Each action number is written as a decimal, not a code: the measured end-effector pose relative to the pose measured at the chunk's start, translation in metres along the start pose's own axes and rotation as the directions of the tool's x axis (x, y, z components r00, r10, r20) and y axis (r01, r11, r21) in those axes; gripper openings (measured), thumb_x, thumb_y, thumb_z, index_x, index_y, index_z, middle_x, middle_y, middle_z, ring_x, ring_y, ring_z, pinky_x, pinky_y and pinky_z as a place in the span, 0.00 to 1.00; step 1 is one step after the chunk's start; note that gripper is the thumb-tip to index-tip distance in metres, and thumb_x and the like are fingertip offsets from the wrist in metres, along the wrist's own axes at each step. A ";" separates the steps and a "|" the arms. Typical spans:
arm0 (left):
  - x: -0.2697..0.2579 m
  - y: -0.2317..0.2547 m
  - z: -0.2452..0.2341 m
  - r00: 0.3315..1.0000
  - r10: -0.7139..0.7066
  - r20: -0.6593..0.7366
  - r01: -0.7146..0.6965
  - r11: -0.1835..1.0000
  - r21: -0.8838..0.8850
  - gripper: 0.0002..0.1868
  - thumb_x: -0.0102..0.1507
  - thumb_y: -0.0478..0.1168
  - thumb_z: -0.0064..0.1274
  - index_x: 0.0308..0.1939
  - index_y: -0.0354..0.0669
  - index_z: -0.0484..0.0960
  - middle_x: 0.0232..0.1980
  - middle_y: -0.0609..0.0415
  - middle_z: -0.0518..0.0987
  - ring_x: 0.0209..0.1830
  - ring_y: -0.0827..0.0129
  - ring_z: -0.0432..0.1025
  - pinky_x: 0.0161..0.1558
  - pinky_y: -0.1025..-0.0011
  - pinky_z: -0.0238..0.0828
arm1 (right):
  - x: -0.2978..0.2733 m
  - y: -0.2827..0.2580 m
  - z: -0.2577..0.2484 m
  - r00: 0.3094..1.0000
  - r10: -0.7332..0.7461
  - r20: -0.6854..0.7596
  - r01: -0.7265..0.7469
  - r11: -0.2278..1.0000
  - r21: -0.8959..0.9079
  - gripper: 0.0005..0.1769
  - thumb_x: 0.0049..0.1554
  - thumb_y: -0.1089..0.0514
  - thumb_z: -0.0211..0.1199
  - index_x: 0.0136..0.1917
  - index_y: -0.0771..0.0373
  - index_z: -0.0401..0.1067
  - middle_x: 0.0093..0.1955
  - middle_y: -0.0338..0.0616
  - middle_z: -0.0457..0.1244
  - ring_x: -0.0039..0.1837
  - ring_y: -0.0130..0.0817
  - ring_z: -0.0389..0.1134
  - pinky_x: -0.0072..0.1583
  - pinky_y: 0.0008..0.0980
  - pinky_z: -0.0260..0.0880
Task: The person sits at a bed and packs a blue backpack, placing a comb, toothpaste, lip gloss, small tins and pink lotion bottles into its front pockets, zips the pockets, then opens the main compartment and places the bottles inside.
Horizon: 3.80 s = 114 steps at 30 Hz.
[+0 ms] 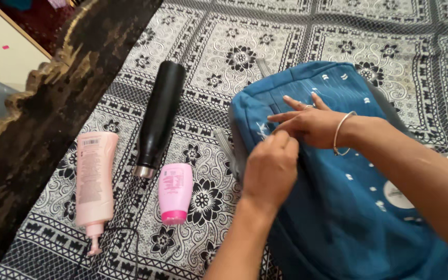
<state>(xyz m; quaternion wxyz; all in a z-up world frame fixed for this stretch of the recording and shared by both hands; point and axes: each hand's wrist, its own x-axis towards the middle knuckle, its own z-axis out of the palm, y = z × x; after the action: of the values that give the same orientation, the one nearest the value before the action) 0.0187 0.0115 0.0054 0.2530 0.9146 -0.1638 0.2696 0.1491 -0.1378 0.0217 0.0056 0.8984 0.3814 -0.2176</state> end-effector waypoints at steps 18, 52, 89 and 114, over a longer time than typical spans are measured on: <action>-0.003 -0.055 0.054 0.974 -0.208 0.085 0.198 0.974 0.115 0.09 0.64 0.37 0.49 0.31 0.41 0.82 0.40 0.46 0.78 0.42 0.53 0.77 0.44 0.56 0.75 | 0.002 -0.003 0.032 0.963 0.229 -0.145 -0.249 0.959 -0.134 0.39 0.60 0.57 0.48 0.78 0.20 0.49 0.86 0.27 0.34 0.85 0.47 0.34 0.72 0.76 0.38; -0.066 0.003 -0.045 0.986 -0.012 0.165 0.029 0.994 -0.101 0.06 0.63 0.33 0.52 0.41 0.36 0.83 0.37 0.50 0.76 0.40 0.57 0.73 0.43 0.62 0.72 | 0.003 -0.006 0.038 0.949 0.305 -0.081 -0.312 0.945 -0.099 0.40 0.61 0.57 0.46 0.79 0.19 0.44 0.87 0.28 0.32 0.86 0.42 0.31 0.75 0.74 0.29; -0.130 0.031 -0.047 0.949 0.115 0.295 -0.100 0.993 -0.067 0.11 0.59 0.34 0.51 0.44 0.34 0.81 0.39 0.52 0.73 0.41 0.62 0.71 0.43 0.68 0.70 | 0.002 -0.013 0.040 0.943 0.319 -0.094 -0.328 0.938 -0.109 0.42 0.60 0.58 0.50 0.79 0.19 0.46 0.87 0.30 0.33 0.86 0.42 0.32 0.74 0.75 0.31; -0.130 0.097 0.014 0.920 -0.008 0.391 0.076 0.984 -0.160 0.15 0.58 0.46 0.65 0.37 0.41 0.78 0.41 0.50 0.75 0.44 0.54 0.71 0.43 0.57 0.68 | -0.192 0.038 0.184 0.577 0.787 -0.218 -0.351 0.480 0.804 0.11 0.49 0.63 0.71 0.47 0.61 0.79 0.41 0.44 0.73 0.47 0.37 0.75 0.53 0.34 0.75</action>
<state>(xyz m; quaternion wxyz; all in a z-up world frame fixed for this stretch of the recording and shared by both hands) -0.1220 -0.0539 -0.0433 0.2991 0.9279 -0.2137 0.0621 -0.0143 -0.3286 -0.0749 -0.3631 0.9264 -0.0871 -0.0485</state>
